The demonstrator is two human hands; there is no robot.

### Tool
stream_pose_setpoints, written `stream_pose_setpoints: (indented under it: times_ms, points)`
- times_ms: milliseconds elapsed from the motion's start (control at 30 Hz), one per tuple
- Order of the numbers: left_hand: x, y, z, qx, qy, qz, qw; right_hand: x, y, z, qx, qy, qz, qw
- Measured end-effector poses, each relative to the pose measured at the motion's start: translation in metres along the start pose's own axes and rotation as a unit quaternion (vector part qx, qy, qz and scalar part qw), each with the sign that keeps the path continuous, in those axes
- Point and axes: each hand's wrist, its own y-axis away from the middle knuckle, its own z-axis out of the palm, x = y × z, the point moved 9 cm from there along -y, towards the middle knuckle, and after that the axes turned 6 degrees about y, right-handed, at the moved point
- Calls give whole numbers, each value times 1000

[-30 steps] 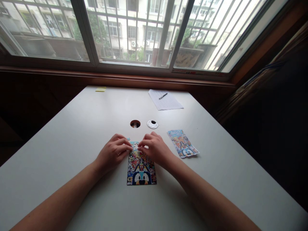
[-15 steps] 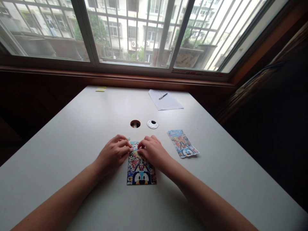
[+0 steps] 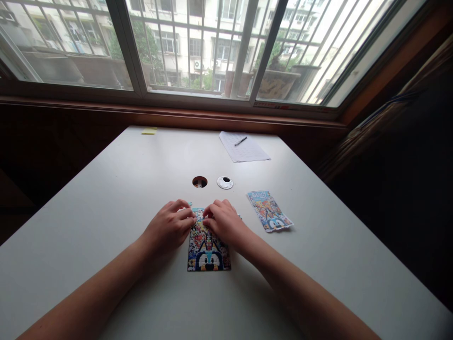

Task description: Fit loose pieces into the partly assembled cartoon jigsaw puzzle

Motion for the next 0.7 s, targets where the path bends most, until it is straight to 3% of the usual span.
stream_pose_setpoints:
  times_ms: [500, 700]
  points:
    - [13, -2, -1, -76, -16, 4, 997, -2, 5, 2, 38, 72, 1, 997]
    - [16, -4, -1, -101, -28, -18, 994, 3, 4, 5, 14, 30, 22, 999]
